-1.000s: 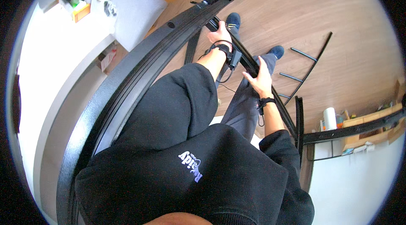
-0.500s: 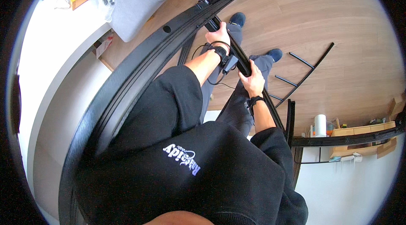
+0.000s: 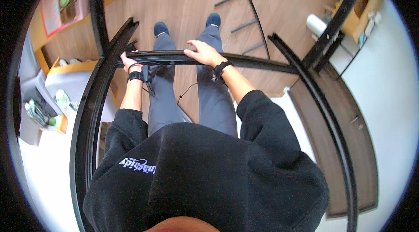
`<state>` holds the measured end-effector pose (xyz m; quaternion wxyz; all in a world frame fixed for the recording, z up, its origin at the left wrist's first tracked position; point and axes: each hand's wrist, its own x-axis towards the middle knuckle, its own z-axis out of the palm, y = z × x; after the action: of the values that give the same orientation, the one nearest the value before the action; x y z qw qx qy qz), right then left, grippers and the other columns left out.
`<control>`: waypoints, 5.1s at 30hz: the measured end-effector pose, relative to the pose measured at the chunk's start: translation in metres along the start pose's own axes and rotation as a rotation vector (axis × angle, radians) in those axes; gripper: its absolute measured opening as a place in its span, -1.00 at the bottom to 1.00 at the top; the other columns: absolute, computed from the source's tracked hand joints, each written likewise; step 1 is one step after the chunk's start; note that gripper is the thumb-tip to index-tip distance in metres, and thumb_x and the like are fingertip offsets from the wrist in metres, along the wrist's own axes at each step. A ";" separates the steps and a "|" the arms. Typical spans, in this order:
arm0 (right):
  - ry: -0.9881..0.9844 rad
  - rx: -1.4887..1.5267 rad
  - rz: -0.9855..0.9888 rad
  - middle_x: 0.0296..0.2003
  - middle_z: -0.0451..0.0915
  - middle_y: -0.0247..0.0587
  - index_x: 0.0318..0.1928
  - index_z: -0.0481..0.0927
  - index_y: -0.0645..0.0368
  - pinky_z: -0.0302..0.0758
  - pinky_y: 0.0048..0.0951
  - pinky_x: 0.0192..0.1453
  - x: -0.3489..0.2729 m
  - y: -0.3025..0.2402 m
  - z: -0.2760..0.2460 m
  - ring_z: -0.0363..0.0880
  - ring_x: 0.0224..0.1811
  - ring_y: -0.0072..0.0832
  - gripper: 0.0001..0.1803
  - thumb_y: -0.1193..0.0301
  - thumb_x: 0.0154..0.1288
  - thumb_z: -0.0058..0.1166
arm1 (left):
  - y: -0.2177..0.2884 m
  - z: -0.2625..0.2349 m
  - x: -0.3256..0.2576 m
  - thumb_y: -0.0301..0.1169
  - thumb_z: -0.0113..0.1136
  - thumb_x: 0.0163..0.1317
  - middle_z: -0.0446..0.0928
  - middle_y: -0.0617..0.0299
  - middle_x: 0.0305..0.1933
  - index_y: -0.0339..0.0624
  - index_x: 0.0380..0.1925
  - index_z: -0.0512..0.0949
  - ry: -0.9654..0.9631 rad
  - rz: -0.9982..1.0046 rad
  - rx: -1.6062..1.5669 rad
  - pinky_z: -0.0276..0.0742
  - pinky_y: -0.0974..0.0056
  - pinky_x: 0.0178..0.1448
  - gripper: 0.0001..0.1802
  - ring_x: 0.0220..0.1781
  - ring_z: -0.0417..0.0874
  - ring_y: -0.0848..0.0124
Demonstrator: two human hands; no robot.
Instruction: The person assembles a metal frame by connecting curved side rails with crossbars. They align the pieces, insert them into slots, and press them together to form a stable structure.
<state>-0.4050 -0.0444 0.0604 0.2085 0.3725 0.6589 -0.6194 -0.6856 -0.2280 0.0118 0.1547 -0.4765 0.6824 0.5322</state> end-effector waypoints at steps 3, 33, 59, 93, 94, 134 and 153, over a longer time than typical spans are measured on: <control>0.260 0.275 0.042 0.09 0.74 0.06 0.24 0.61 0.24 0.63 -0.23 0.24 -0.064 0.028 -0.027 0.74 0.14 -0.21 -0.52 0.16 0.52 0.20 | 0.002 -0.011 0.012 0.17 0.18 0.33 0.71 -0.01 -0.11 -0.31 0.01 0.60 -0.143 -0.053 0.184 0.74 -0.12 -0.11 -0.32 -0.20 0.75 0.06; 0.837 0.666 0.820 0.26 0.63 0.22 0.33 0.53 0.30 0.49 -0.16 0.43 -0.095 0.620 0.092 0.59 0.34 0.04 -0.25 0.05 0.26 0.27 | -0.333 -0.180 -0.194 -0.41 0.60 0.12 0.74 0.04 0.00 -0.34 0.10 0.63 -1.753 0.751 1.308 0.64 0.22 0.23 -0.45 0.07 0.77 0.25; 1.108 1.506 0.996 -0.74 0.22 -0.35 -0.48 0.29 0.07 0.22 -0.29 -0.74 -0.417 0.500 0.277 0.21 -0.81 -0.46 -0.60 0.20 0.50 0.05 | -0.226 -0.229 -0.346 -0.41 0.39 0.32 0.73 0.09 -0.03 -0.27 0.08 0.65 -1.705 0.809 1.327 0.64 0.22 0.15 -0.64 -0.02 0.76 0.27; 1.154 0.954 -0.084 0.46 0.42 0.13 0.13 0.56 0.42 0.29 -0.14 0.65 -0.495 0.294 0.090 0.40 0.50 -0.19 -0.45 0.07 0.74 -0.11 | -0.118 -0.278 -0.266 -0.05 0.01 0.67 0.54 -0.01 0.40 -0.35 0.11 0.61 -0.963 0.565 0.262 0.58 0.19 0.46 -0.49 0.27 0.65 0.31; 1.128 1.104 -0.100 0.51 0.35 0.17 0.15 0.53 0.42 0.23 -0.08 0.70 -0.485 0.286 0.081 0.34 0.56 -0.13 -0.46 0.07 0.74 -0.13 | -0.115 -0.274 -0.262 -0.02 -0.01 0.67 0.54 -0.01 0.40 -0.34 0.14 0.59 -0.936 0.587 0.252 0.58 0.20 0.47 -0.46 0.32 0.64 0.26; 1.293 1.025 -0.191 0.51 0.35 0.22 0.21 0.53 0.35 0.40 -0.11 0.62 -0.428 0.217 0.024 0.41 0.53 -0.12 -0.64 0.35 0.70 -0.20 | -0.097 -0.232 -0.236 -0.28 -0.03 0.51 0.53 -0.22 0.28 -0.43 0.28 0.42 -0.918 0.531 0.202 0.73 -0.16 0.35 -0.51 0.25 0.67 -0.36; 1.259 0.800 -0.052 0.42 0.49 0.17 0.16 0.55 0.37 0.48 -0.13 0.56 -0.431 0.224 0.019 0.59 0.39 -0.11 -0.65 0.37 0.69 -0.20 | -0.092 -0.230 -0.239 -0.27 -0.09 0.48 0.59 -0.25 0.17 -0.44 0.27 0.43 -0.868 0.609 0.345 0.80 -0.08 0.25 -0.48 0.08 0.79 -0.23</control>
<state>0.0332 -0.1730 0.2272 -0.3746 0.6883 0.3866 -0.4863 -0.4234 -0.3115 0.2185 0.3365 0.0376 0.7402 0.5809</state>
